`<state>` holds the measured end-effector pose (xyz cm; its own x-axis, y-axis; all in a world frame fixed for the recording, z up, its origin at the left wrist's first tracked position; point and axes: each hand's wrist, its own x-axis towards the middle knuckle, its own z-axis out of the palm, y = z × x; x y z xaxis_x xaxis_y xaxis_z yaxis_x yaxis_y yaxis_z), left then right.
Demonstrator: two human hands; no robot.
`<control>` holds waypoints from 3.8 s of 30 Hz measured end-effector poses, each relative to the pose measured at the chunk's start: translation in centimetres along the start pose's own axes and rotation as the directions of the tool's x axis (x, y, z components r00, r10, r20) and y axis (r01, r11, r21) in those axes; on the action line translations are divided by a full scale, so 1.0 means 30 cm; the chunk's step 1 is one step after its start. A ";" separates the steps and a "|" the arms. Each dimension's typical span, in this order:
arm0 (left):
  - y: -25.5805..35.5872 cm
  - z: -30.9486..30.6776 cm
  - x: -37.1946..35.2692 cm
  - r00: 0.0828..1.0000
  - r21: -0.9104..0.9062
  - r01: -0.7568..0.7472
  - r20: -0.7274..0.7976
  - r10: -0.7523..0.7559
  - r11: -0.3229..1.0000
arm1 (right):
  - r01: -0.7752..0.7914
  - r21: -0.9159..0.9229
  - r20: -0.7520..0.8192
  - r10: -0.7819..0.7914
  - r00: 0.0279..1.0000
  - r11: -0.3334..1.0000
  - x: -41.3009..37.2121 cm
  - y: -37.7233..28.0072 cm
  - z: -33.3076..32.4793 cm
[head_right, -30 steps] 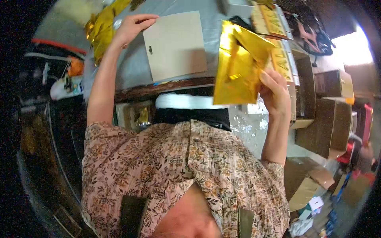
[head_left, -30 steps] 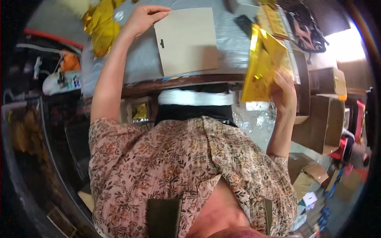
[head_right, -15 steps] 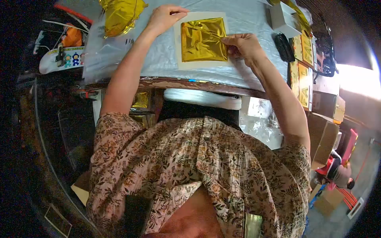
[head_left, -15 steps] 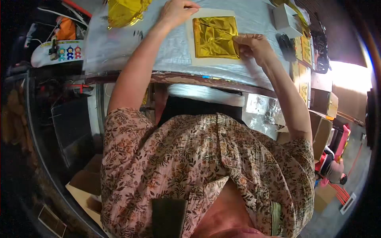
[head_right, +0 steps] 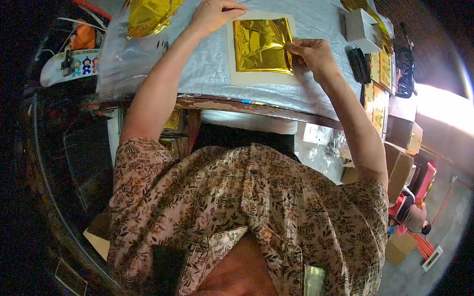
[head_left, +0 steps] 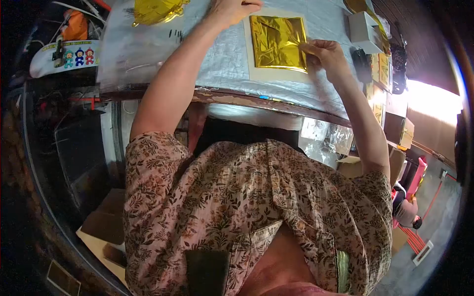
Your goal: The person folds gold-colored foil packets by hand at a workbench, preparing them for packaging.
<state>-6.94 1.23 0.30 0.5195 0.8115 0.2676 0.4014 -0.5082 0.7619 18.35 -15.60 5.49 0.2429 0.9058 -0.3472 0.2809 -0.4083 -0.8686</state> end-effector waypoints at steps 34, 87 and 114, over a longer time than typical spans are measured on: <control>0.247 0.127 -0.232 0.899 0.425 -0.426 0.300 0.320 0.799 | 0.655 -0.710 0.405 -0.609 0.682 0.260 -0.015 0.127 -0.059; 0.282 0.159 -0.220 0.917 0.383 -0.365 0.305 0.256 0.849 | 0.414 -0.057 0.394 -0.361 0.845 0.908 0.243 -0.228 -0.217; 0.296 0.144 -0.212 0.921 0.311 -0.285 0.351 0.169 0.907 | 0.364 0.224 0.354 -0.423 0.834 0.904 0.389 -0.190 -0.011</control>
<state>-3.44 -9.69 2.82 0.8110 0.5605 0.1678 0.4510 -0.7816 0.4309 19.90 -2.75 6.50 -0.2446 0.9685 -0.0469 0.1345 -0.0140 -0.9908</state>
